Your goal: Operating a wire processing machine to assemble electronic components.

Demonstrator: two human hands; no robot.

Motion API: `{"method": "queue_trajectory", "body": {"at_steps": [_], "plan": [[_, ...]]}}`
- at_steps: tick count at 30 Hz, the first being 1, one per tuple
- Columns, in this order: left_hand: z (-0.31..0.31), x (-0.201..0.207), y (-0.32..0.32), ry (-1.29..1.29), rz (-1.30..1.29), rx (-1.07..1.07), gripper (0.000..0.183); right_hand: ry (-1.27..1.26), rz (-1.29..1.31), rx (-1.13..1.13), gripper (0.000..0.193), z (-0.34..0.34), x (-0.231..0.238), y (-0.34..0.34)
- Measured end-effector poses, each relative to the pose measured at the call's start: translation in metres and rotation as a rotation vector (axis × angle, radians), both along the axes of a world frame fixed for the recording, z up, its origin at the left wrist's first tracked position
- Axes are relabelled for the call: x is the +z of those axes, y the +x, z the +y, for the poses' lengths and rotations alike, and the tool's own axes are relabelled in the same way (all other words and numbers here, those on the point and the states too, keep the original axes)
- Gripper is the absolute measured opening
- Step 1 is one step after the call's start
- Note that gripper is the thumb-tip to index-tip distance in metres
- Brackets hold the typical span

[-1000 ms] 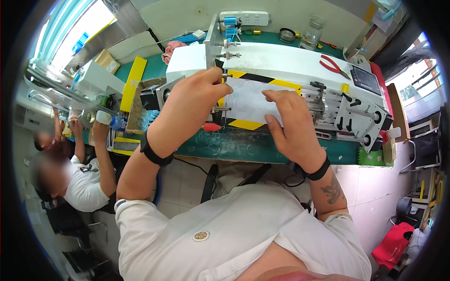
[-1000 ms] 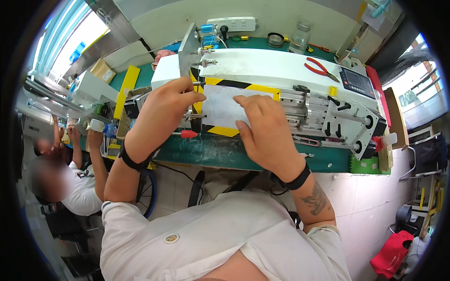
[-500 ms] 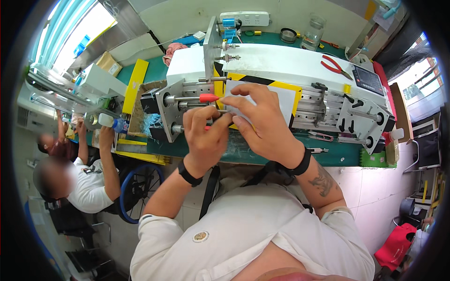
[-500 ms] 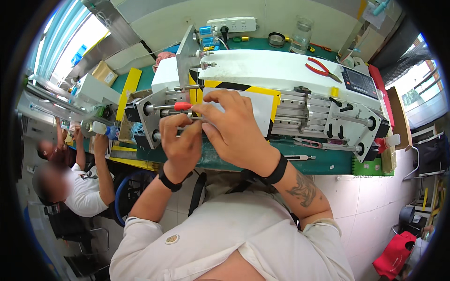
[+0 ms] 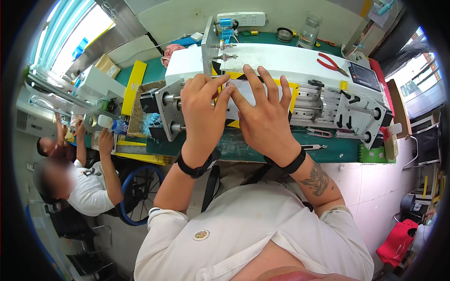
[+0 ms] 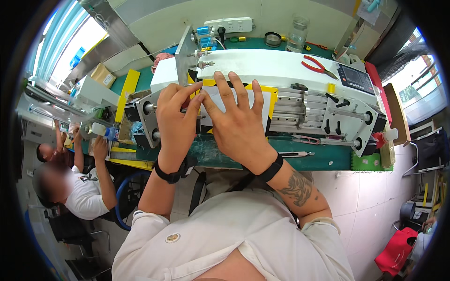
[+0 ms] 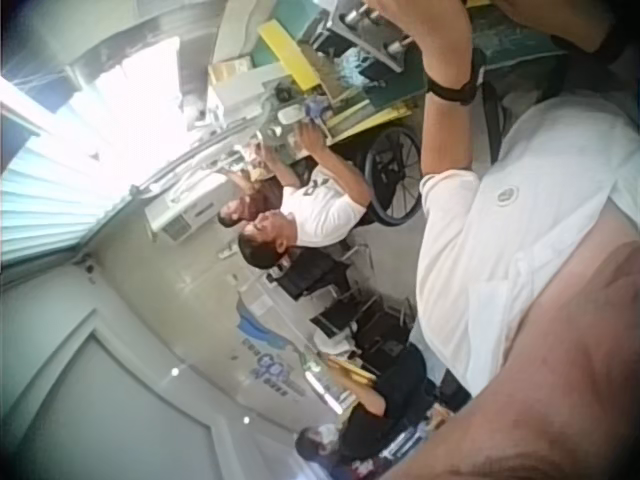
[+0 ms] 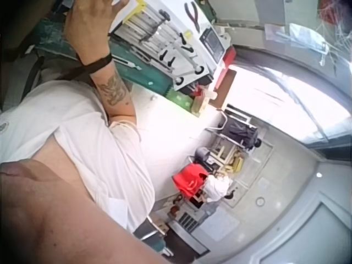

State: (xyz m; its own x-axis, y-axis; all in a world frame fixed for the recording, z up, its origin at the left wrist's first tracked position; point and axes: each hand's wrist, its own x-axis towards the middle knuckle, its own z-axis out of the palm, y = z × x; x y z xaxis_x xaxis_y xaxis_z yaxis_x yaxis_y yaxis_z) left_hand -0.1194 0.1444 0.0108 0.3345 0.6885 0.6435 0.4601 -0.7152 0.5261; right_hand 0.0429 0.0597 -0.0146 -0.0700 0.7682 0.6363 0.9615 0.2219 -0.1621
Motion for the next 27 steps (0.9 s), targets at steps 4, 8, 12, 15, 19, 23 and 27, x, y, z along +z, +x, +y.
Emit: {"method": "queue_trajectory", "body": {"at_steps": [4, 8, 12, 15, 19, 23, 27], "plan": [[0.002, -0.002, 0.004, -0.023, -0.046, -0.006, 0.008, 0.01, -0.003, 0.002, 0.069, 0.0, -0.001, 0.001], [0.001, -0.013, -0.002, 0.089, -0.119, 0.029, 0.007, 0.003, 0.011, 0.007, 0.069, 0.001, -0.001, 0.001], [0.004, -0.023, -0.02, 0.257, -0.079, 0.046, 0.011, -0.045, 0.03, -0.001, 0.067, -0.002, 0.003, 0.0], [0.002, -0.023, -0.03, 0.361, 0.041, 0.101, 0.011, -0.054, 0.022, 0.001, 0.067, -0.002, 0.002, 0.001], [0.002, -0.023, -0.036, 0.392, 0.097, 0.138, 0.012, -0.065, 0.044, 0.01, 0.066, -0.004, 0.002, 0.0], [0.005, -0.022, -0.038, 0.421, 0.098, 0.17, 0.012, -0.072, 0.04, 0.017, 0.062, -0.005, 0.004, 0.0], [0.004, -0.026, -0.041, 0.406, 0.114, 0.181, 0.012, -0.073, 0.045, 0.023, 0.06, -0.006, 0.006, -0.001]]}}
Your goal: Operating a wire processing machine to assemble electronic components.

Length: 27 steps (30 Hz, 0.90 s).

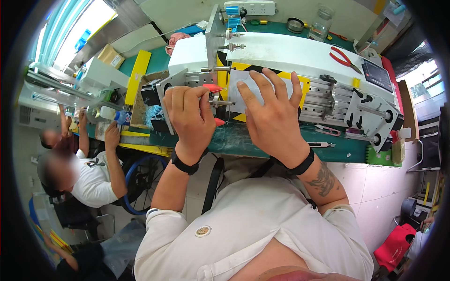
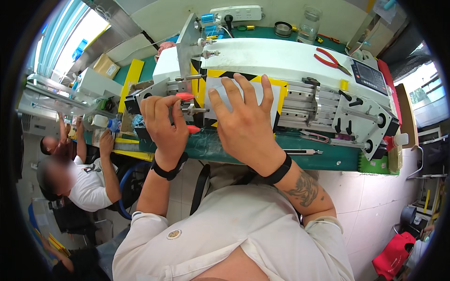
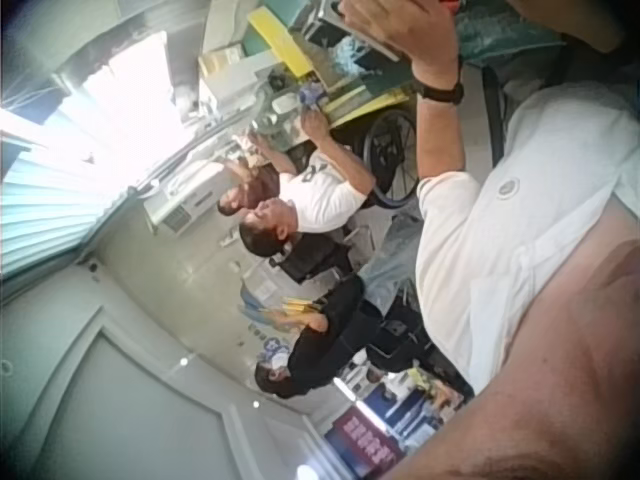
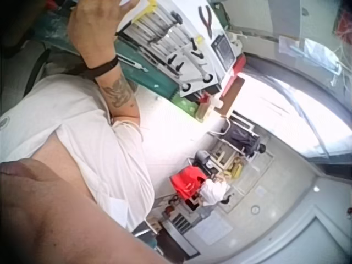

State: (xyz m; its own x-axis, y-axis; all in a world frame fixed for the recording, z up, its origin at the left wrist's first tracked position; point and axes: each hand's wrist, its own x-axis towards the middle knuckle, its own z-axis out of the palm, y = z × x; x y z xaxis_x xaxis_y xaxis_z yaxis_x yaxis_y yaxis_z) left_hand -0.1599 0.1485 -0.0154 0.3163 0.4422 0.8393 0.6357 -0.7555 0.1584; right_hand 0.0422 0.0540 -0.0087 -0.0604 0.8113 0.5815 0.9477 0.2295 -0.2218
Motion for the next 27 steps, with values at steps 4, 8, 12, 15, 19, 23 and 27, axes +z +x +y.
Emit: {"method": "queue_trajectory", "body": {"at_steps": [4, 8, 12, 15, 19, 23, 27], "plan": [[-0.001, 0.0, 0.0, -0.012, -0.004, -0.007, 0.012, 0.001, 0.015, 0.017, 0.056, 0.0, 0.0, -0.002], [-0.001, -0.005, -0.001, -0.033, -0.02, -0.015, 0.012, 0.011, 0.016, 0.024, 0.051, -0.001, 0.001, -0.003], [-0.002, -0.008, -0.004, -0.011, -0.033, -0.002, 0.012, 0.007, 0.029, 0.039, 0.049, -0.001, 0.002, -0.003], [-0.003, -0.01, -0.006, -0.054, -0.049, 0.024, 0.012, 0.0, 0.039, 0.039, 0.049, -0.002, 0.001, -0.003], [-0.01, -0.012, -0.001, -0.097, -0.046, 0.044, 0.012, 0.048, 0.037, 0.051, 0.046, 0.002, -0.004, -0.002], [-0.014, -0.018, 0.009, -0.13, -0.108, 0.036, 0.011, 0.046, 0.058, 0.066, 0.045, 0.001, -0.005, -0.003], [-0.025, -0.022, 0.014, -0.308, -0.204, 0.037, 0.007, 0.041, 0.074, 0.074, 0.044, -0.003, -0.005, -0.005]]}}
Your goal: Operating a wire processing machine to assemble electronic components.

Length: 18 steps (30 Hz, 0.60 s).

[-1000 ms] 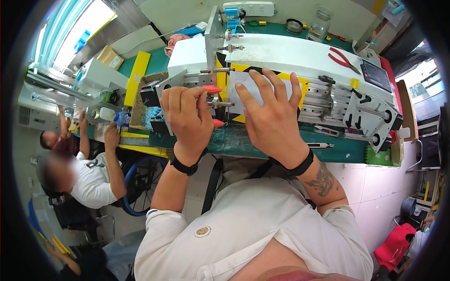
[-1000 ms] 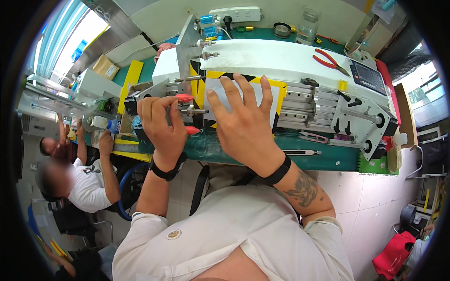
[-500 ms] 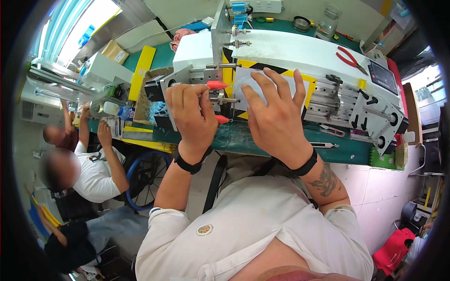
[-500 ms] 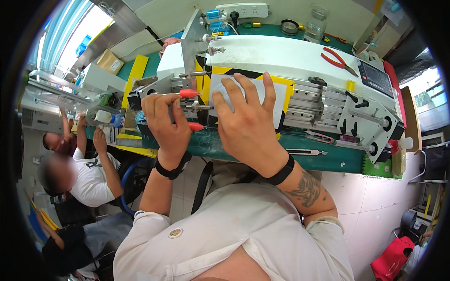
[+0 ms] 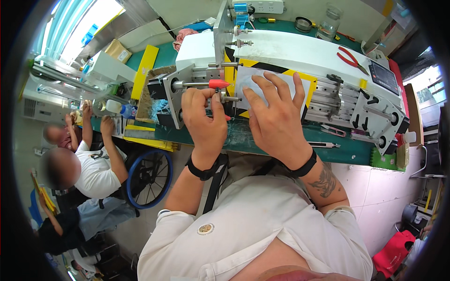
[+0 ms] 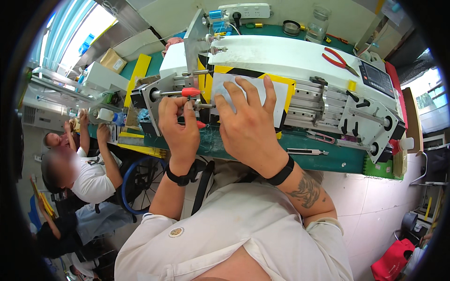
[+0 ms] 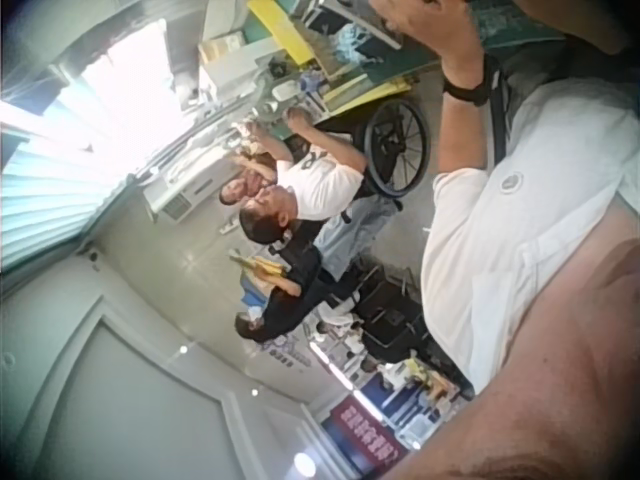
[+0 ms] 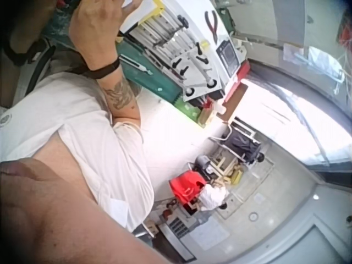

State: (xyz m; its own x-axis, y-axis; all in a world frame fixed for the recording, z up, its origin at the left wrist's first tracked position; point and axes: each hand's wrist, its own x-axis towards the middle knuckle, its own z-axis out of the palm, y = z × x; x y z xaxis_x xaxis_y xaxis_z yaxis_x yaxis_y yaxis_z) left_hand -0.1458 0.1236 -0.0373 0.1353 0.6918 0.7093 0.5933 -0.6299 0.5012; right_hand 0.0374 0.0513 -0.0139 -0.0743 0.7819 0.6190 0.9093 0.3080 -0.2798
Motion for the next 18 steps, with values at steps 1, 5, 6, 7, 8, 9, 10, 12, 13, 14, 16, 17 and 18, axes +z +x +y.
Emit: {"method": "queue_trajectory", "body": {"at_steps": [1, 5, 6, 7, 8, 9, 10, 12, 13, 14, 16, 17, 18], "plan": [[-0.002, -0.002, 0.003, -0.084, -0.072, -0.016, 0.007, 0.003, 0.0, 0.001, 0.044, -0.001, 0.0, -0.001], [-0.008, 0.0, 0.011, -0.23, -0.233, -0.059, 0.008, 0.031, 0.014, 0.011, 0.042, -0.01, 0.005, -0.002], [-0.011, 0.0, 0.011, -0.228, -0.236, -0.063, 0.008, 0.056, 0.033, 0.023, 0.041, -0.014, 0.01, -0.003], [-0.013, 0.0, 0.01, -0.219, -0.199, -0.089, 0.01, 0.061, 0.03, 0.019, 0.041, -0.019, 0.014, -0.001], [-0.016, 0.0, 0.01, -0.212, -0.162, -0.117, 0.012, 0.109, 0.093, 0.142, 0.04, -0.025, 0.019, 0.003], [-0.023, 0.0, 0.012, -0.209, -0.164, -0.125, 0.012, 0.157, 0.155, 0.265, 0.039, -0.033, 0.025, 0.008], [-0.033, 0.0, 0.015, -0.007, -0.087, -0.213, 0.013, 0.038, 0.337, 0.492, 0.038, -0.047, 0.04, 0.014], [-0.056, -0.012, 0.016, 0.15, -0.041, -0.343, 0.014, -0.236, 0.68, 1.007, 0.037, -0.073, 0.064, 0.017], [-0.066, -0.024, 0.018, 0.105, -0.076, -0.407, 0.015, -0.387, 0.834, 1.274, 0.039, -0.087, 0.071, 0.015], [-0.078, -0.016, 0.022, 0.064, -0.088, -0.498, 0.013, -0.394, 0.93, 1.44, 0.042, -0.101, 0.079, 0.008], [-0.091, -0.023, 0.024, -0.009, -0.068, -0.614, 0.013, -0.393, 1.015, 1.597, 0.045, -0.125, 0.079, -0.016], [-0.098, -0.028, 0.025, -0.049, -0.055, -0.663, 0.013, -0.299, 1.019, 1.702, 0.06, -0.133, 0.072, -0.028], [-0.105, -0.034, 0.026, -0.043, -0.065, -0.68, 0.013, -0.203, 1.019, 1.805, 0.08, -0.139, 0.069, -0.035]]}}
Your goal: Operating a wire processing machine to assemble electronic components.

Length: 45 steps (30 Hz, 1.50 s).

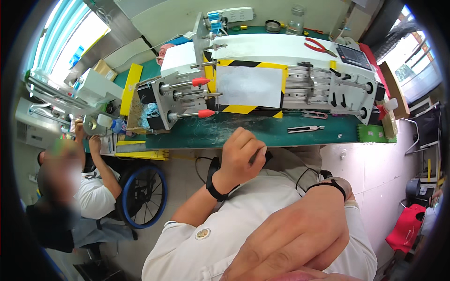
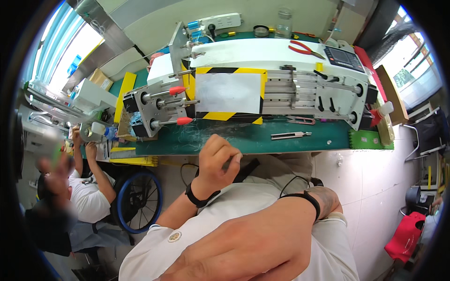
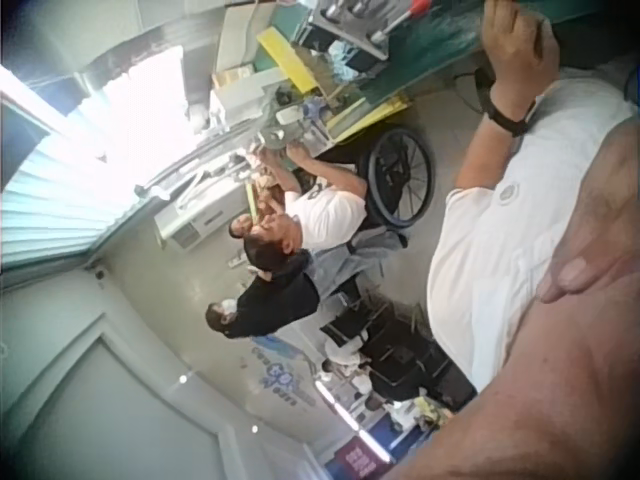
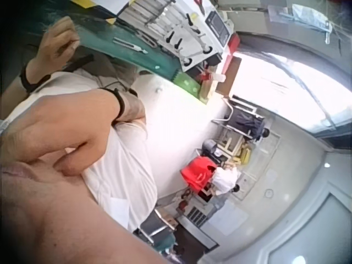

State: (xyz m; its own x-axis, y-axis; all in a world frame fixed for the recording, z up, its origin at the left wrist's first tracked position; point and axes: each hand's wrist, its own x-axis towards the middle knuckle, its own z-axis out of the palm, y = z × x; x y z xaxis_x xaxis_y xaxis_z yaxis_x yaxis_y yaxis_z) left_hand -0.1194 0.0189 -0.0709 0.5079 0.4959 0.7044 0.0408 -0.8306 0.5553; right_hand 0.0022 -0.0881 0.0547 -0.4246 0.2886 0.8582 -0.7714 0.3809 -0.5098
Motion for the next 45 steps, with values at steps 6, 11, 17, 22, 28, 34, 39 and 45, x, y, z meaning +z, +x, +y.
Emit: {"method": "queue_trajectory", "body": {"at_steps": [6, 11, 17, 22, 28, 34, 39, 45], "plan": [[-0.03, -0.005, 0.011, -0.05, 0.065, -0.173, 0.013, -0.244, 0.156, 0.092, 0.072, -0.044, 0.011, -0.03], [-0.041, -0.009, 0.008, -0.065, 0.101, -0.169, 0.013, -0.149, 0.176, 0.072, 0.055, -0.051, 0.029, -0.057], [-0.055, -0.006, 0.008, -0.054, 0.099, -0.21, 0.012, -0.042, 0.555, -0.164, 0.065, -0.058, 0.026, -0.083], [-0.054, -0.012, 0.016, -0.043, 0.121, -0.249, 0.012, 0.235, 0.235, -0.371, 0.057, -0.055, 0.028, -0.026], [-0.041, -0.057, 0.01, -0.139, 0.229, -0.291, 0.007, -0.047, -0.168, -0.53, 0.046, -0.082, 0.012, 0.046], [-0.006, -0.136, 0.009, -0.498, 0.571, -0.542, 0.018, -0.506, -1.153, -1.017, 0.042, -0.078, -0.092, 0.105], [0.002, -0.212, 0.025, -0.557, 0.713, -0.415, 0.026, -0.588, -1.745, -1.395, 0.042, -0.104, -0.219, 0.147], [-0.001, -0.259, 0.048, -0.53, 0.62, -0.287, 0.031, -0.803, -1.478, -1.766, 0.076, -0.129, -0.349, 0.157]]}}
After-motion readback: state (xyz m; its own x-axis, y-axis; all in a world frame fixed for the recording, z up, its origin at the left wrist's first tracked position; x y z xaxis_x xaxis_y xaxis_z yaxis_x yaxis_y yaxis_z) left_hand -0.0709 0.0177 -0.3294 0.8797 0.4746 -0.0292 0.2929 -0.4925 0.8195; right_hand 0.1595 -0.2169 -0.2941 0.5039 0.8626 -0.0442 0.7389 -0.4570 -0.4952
